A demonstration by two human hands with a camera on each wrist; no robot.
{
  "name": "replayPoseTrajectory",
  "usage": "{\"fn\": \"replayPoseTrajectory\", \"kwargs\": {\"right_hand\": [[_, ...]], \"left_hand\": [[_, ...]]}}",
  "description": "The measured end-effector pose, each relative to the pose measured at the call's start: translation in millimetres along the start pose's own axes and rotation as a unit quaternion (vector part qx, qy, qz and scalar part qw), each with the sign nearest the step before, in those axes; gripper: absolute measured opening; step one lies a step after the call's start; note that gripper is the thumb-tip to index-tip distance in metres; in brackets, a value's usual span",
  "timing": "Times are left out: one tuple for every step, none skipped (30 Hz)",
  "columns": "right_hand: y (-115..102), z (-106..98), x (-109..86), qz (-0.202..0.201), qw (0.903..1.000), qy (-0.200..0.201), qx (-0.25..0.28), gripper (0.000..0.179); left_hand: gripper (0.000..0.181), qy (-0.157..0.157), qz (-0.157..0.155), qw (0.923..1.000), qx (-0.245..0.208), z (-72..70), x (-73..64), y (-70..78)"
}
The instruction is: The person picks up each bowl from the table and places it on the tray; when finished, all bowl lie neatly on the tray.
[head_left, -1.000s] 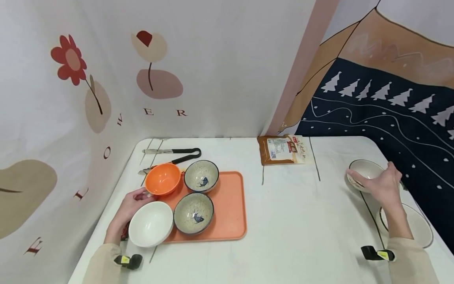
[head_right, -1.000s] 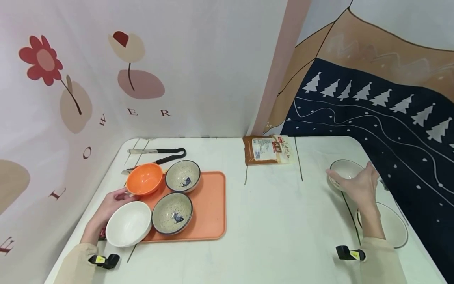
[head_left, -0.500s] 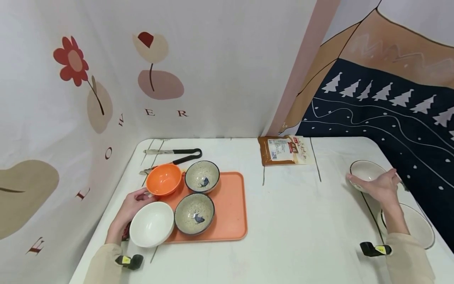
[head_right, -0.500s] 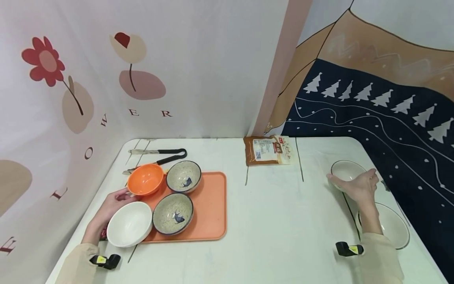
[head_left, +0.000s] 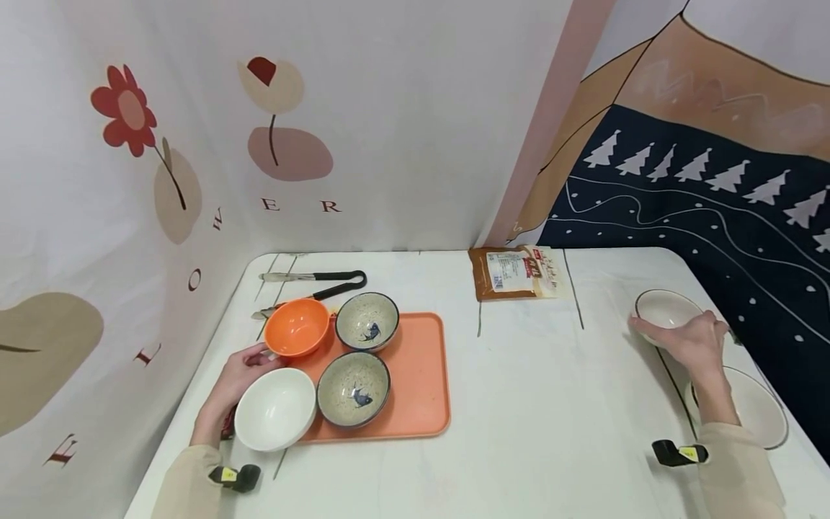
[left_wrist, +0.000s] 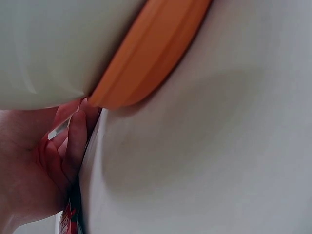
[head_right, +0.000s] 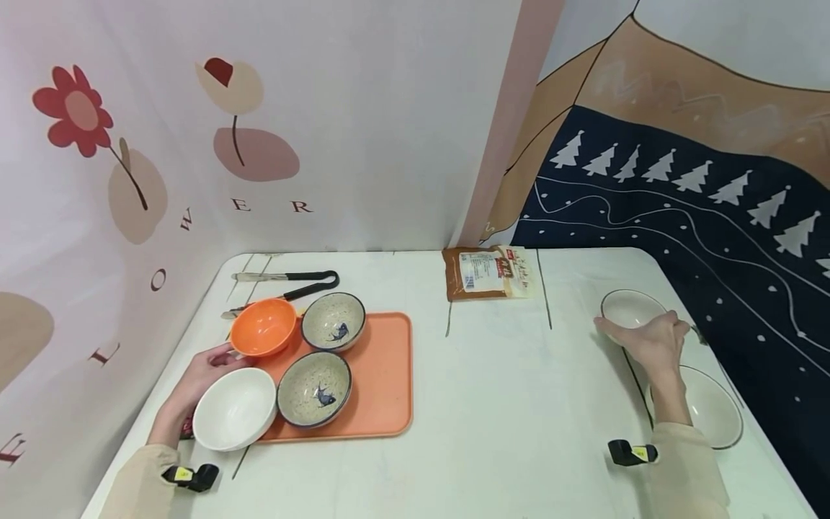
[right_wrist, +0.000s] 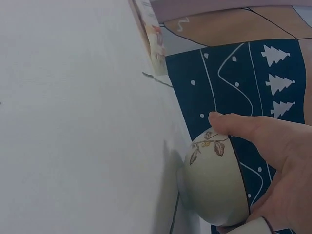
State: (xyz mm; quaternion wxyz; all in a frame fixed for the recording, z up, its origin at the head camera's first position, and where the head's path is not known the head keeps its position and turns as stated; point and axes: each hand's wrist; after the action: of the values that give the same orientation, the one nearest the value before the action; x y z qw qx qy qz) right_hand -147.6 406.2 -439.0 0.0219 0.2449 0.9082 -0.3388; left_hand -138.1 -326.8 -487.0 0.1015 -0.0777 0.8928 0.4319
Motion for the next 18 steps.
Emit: {"fn": "replayPoseTrajectory", "kwargs": {"right_hand": [[0, 1, -0.1, -0.002, 1.0000, 0.008, 0.001, 0.135], [0, 2, -0.1, -0.003, 0.9999, 0.015, 0.001, 0.134], [0, 2, -0.3, -0.004, 0.9997, 0.023, 0.001, 0.133], [0, 3, -0.4, -0.005, 0.9995, 0.032, 0.002, 0.132], [0, 4, -0.6, -0.006, 0.9992, 0.041, 0.003, 0.131], [-1, 5, -0.9, -0.008, 0.9987, 0.050, 0.003, 0.130], [-2, 5, -1.3, -0.010, 0.9982, 0.060, 0.005, 0.128], [-3, 6, -2.0, -0.011, 0.9977, 0.067, 0.007, 0.127], [-4, 7, -2.8, -0.013, 0.9971, 0.074, 0.009, 0.126], [-4, 8, -3.9, -0.015, 0.9966, 0.081, 0.012, 0.125], [-5, 9, -5.1, -0.019, 0.9958, 0.089, 0.015, 0.124], [-7, 10, -6.5, -0.025, 0.9945, 0.099, 0.021, 0.123], [-8, 12, -7.8, -0.030, 0.9932, 0.109, 0.027, 0.122], [-10, 14, -9.2, -0.033, 0.9922, 0.115, 0.033, 0.121], [-12, 16, -10.7, -0.037, 0.9914, 0.120, 0.035, 0.120], [-14, 18, -12.6, -0.042, 0.9906, 0.124, 0.039, 0.120], [-17, 19, -14.2, -0.045, 0.9901, 0.126, 0.042, 0.120], [-21, 21, -16.0, -0.046, 0.9901, 0.124, 0.046, 0.120]], "left_hand": [[0.057, 0.000, 0.000, 1.0000, 0.000, -0.2, 0.1, -0.1], [0.057, 0.000, 0.000, 1.0000, -0.001, -0.3, 0.4, -0.2], [0.058, 0.000, 0.000, 1.0000, -0.002, -0.4, 0.8, -0.3], [0.058, 0.001, -0.001, 1.0000, -0.003, -0.4, 1.4, -0.5], [0.058, 0.001, -0.001, 1.0000, -0.004, -0.5, 1.8, -0.5], [0.059, 0.001, -0.001, 1.0000, -0.005, -0.5, 2.1, -0.6], [0.059, 0.001, -0.002, 1.0000, -0.006, -0.4, 2.3, -0.6], [0.059, 0.000, -0.004, 1.0000, -0.007, -0.4, 2.3, -0.7], [0.059, -0.001, -0.006, 1.0000, -0.007, -0.4, 2.1, -0.9], [0.060, -0.002, -0.008, 0.9999, -0.006, -0.3, 1.7, -1.0], [0.060, -0.003, -0.010, 0.9999, -0.006, -0.2, 1.3, -1.1], [0.060, -0.004, -0.011, 0.9999, -0.006, -0.1, 0.9, -1.2], [0.060, -0.004, -0.012, 0.9999, -0.005, 0.1, 0.7, -1.4], [0.060, -0.003, -0.012, 0.9999, -0.004, 0.2, 0.6, -1.6], [0.060, -0.002, -0.011, 0.9999, -0.004, 0.2, 0.6, -1.7], [0.059, -0.002, -0.009, 1.0000, -0.003, 0.3, 0.7, -1.7], [0.058, 0.000, -0.007, 1.0000, -0.003, 0.3, 0.8, -1.6], [0.057, 0.001, -0.004, 1.0000, -0.002, 0.2, 1.1, -1.5]]}}
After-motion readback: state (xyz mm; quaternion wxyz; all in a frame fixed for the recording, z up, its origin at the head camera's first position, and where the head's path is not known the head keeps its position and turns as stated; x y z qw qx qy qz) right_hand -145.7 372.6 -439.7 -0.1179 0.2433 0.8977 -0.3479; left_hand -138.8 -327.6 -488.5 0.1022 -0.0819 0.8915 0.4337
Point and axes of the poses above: each hand's wrist, its own x-axis towards the middle knuckle, its own z-axis out of the palm, y = z × x, and after that the axes turned 1 degree about -x, right-handed
